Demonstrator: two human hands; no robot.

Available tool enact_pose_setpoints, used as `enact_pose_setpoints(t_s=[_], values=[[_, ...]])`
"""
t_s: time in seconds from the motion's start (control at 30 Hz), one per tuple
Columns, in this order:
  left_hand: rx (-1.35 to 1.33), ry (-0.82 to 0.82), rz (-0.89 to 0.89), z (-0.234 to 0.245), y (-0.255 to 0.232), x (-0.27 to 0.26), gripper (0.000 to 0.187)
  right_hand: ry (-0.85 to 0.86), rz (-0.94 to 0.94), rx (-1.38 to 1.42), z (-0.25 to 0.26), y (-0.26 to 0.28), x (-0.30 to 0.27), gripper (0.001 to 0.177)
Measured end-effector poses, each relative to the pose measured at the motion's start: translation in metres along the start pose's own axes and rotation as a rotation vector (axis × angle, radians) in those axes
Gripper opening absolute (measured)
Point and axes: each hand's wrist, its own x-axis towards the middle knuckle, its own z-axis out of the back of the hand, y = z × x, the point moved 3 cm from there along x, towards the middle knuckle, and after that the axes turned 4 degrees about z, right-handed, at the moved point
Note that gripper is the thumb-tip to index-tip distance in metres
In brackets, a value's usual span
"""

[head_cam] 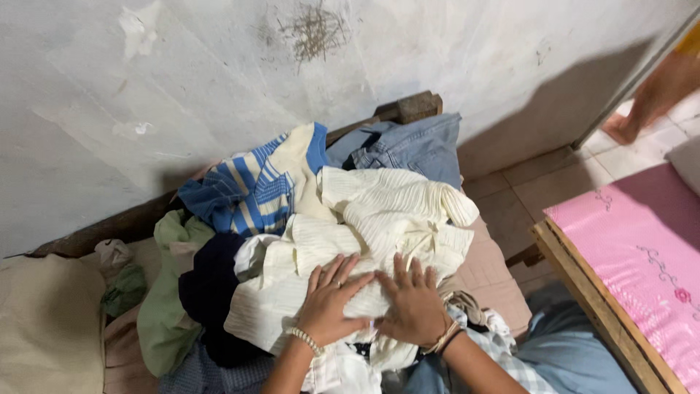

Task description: The person folds a blue striped shirt and a white textured top, then gathers a pair of leopard print shorts from a pile of laundry and folds them on a low table.

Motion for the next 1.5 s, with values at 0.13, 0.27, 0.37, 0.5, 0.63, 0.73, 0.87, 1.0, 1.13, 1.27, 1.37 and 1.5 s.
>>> enact_pose_setpoints(t_s=[0.13,0.27,0.37,0.5,0.63,0.73,0.87,1.0,1.13,1.27,1.37,1.5], values=[[-0.024,-0.071,0.023,-0.007,-0.003,0.000,0.077,-0.094,0.038,0.019,-0.008,-0.007,0.002,0.092],[-0.016,-0.088,0.044,-0.007,-0.005,0.001,0.075,-0.146,0.040,0.025,-0.011,-0.008,0.001,0.084],[-0.020,-0.095,0.017,-0.005,-0.005,0.001,0.073,-0.176,0.048,0.048,-0.011,-0.012,0.004,0.077],[-0.242,-0.026,-0.027,0.008,-0.006,-0.005,0.090,-0.487,0.209,0.185,0.002,-0.030,0.005,0.046],[-0.113,-0.143,-0.002,0.020,-0.001,-0.014,0.087,-0.863,0.201,0.308,0.029,-0.047,-0.001,0.037],[-0.167,-0.315,0.290,0.031,0.029,-0.019,0.049,-0.748,-0.013,0.773,0.036,-0.050,0.001,0.042],[-0.472,-0.494,0.322,0.044,0.051,-0.012,0.040,-0.487,-0.182,0.527,0.040,-0.033,-0.003,0.045],[-0.605,-0.327,0.178,0.057,0.021,0.000,0.043,-0.519,0.010,0.053,0.064,-0.025,-0.025,0.077],[-0.286,-0.040,0.130,0.089,-0.024,0.003,0.048,-0.728,-0.026,-0.275,0.088,-0.064,-0.040,0.056],[0.188,-0.375,0.175,0.120,-0.031,0.016,0.047,-0.920,-0.047,-0.182,0.119,-0.121,-0.053,0.045],[0.399,-0.771,0.028,0.156,-0.021,0.013,0.056,-0.974,-0.016,0.181,0.135,-0.140,-0.055,0.039],[-0.094,-0.611,-0.104,0.195,0.016,0.007,0.034,-0.557,-0.141,0.771,0.157,-0.155,-0.079,0.049]])
